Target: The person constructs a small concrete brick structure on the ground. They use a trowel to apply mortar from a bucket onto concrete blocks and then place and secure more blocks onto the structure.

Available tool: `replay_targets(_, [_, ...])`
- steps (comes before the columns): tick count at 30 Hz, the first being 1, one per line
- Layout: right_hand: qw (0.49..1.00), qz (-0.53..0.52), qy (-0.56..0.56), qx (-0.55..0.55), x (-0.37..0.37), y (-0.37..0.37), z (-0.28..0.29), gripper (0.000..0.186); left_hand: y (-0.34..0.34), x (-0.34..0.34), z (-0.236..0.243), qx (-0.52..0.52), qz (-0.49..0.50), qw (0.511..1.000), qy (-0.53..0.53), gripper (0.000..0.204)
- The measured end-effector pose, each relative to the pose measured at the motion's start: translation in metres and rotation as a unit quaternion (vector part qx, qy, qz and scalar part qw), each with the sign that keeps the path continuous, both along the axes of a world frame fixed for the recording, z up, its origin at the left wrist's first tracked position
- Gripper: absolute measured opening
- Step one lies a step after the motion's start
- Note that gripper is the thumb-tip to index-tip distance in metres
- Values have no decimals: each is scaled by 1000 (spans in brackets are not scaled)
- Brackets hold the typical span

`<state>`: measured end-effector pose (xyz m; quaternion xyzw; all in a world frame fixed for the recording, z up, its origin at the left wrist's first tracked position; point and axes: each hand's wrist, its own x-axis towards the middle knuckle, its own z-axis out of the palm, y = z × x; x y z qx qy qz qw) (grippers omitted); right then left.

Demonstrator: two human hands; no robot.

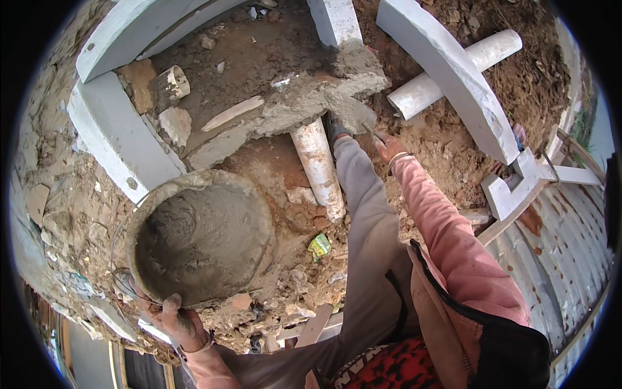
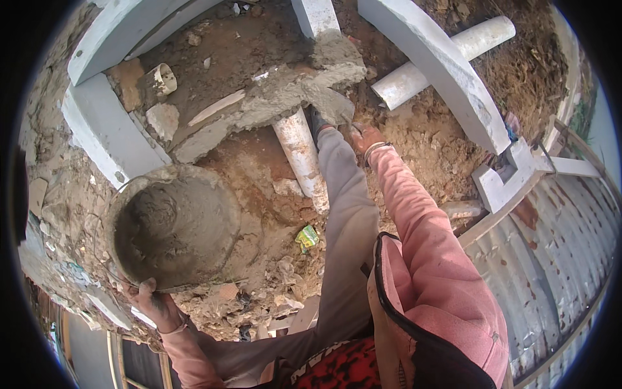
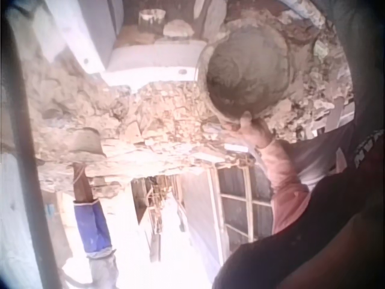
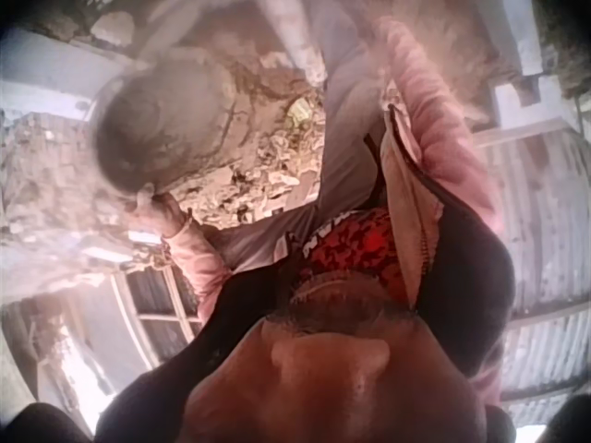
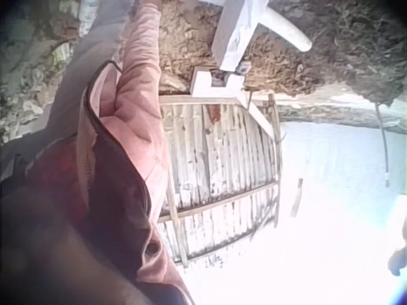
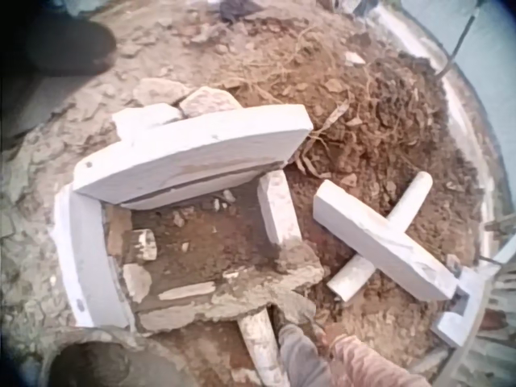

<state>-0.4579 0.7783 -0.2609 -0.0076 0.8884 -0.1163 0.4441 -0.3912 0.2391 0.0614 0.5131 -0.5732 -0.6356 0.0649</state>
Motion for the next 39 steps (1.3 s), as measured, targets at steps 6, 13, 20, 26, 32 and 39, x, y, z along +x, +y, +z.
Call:
replay_targets(6, [998, 12, 56, -22, -14, -9, 53, 49, -2, 0, 2, 13, -16, 1000, -4, 68])
replay_targets(13, [946, 70, 52, -313, -27, -106, 215, 43, -2, 3, 6, 52, 52, 997, 2, 66])
replay_targets(20, [872, 283, 180, -356, -49, -195, 239, 46, -27, 5, 21, 149, 104, 983, 34, 67])
replay_targets(26, [870, 359, 201, -272, -121, -125, 277, 44, -40, 7, 27, 148, 130, 978, 75, 57])
replay_targets(32, [873, 379, 188, -243, -156, -198, 420, 54, -52, -18, 120, 89, 113, 975, 172, 61])
replay_targets(39, [858, 502, 107, -6, -135, -293, 416, 31, -8, -43, 116, -4, 12, 982, 188, 66])
